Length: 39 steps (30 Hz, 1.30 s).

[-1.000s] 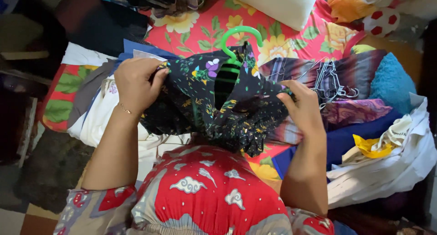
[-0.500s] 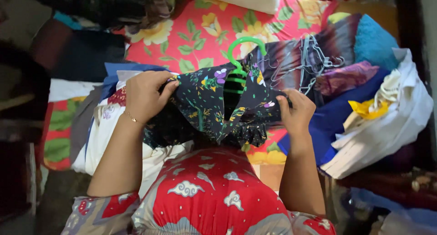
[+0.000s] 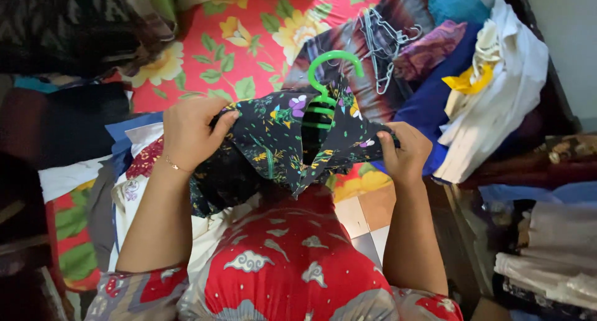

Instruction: Hanging a floral shirt on a hanger, placing it in a wardrobe, and then folding various garments on a bed.

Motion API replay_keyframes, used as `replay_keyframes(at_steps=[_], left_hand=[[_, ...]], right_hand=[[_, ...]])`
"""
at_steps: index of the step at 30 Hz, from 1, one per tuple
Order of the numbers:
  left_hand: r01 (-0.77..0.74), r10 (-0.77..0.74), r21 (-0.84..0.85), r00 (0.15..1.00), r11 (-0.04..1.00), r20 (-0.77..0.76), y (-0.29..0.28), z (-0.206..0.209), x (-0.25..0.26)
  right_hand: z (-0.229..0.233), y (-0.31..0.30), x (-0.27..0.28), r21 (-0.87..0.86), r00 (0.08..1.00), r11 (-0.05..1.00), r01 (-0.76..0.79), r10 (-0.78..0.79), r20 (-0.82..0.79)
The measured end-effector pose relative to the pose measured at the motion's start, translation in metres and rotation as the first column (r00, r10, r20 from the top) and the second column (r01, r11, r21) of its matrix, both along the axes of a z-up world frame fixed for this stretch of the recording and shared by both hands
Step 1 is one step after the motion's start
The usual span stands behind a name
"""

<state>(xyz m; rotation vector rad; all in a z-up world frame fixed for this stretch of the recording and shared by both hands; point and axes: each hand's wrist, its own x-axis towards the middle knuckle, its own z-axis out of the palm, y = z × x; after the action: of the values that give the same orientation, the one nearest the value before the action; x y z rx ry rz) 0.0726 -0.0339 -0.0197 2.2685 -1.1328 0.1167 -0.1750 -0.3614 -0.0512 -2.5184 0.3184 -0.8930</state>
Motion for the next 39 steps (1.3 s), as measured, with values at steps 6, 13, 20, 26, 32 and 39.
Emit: replay_keyframes(at_steps=[6,13,20,26,32,39], left_hand=[[0.047,-0.044,-0.03,0.994,0.998,0.098,-0.009,0.019,-0.015],[0.089,-0.069,-0.122,0.985,0.989,0.155,-0.034,0.048,-0.052],[0.183,-0.168,-0.093,0.975,0.979,0.146,-0.086,0.067,-0.102],[0.314,-0.299,-0.135,0.947,0.94,0.12,-0.147,0.083,-0.162],[0.472,-0.453,-0.149,0.88,0.869,0.145,-0.205,0.088,-0.207],[0.627,-0.602,-0.179,0.778,0.758,0.178,-0.259,0.088,-0.246]], right_hand=[[0.015,-0.006,-0.029,-0.016,0.998,1.0,0.021,-0.02,0.054],[0.037,-0.031,-0.074,0.034,0.991,0.994,0.1,-0.103,0.09],[0.065,-0.059,-0.164,0.007,0.979,0.981,0.193,-0.193,0.07],[0.081,-0.077,-0.261,-0.011,0.939,0.941,0.339,-0.337,0.072],[0.096,-0.075,-0.34,0.0,0.874,0.875,0.484,-0.483,0.05],[0.095,-0.071,-0.404,0.007,0.808,0.811,0.586,-0.585,0.068]])
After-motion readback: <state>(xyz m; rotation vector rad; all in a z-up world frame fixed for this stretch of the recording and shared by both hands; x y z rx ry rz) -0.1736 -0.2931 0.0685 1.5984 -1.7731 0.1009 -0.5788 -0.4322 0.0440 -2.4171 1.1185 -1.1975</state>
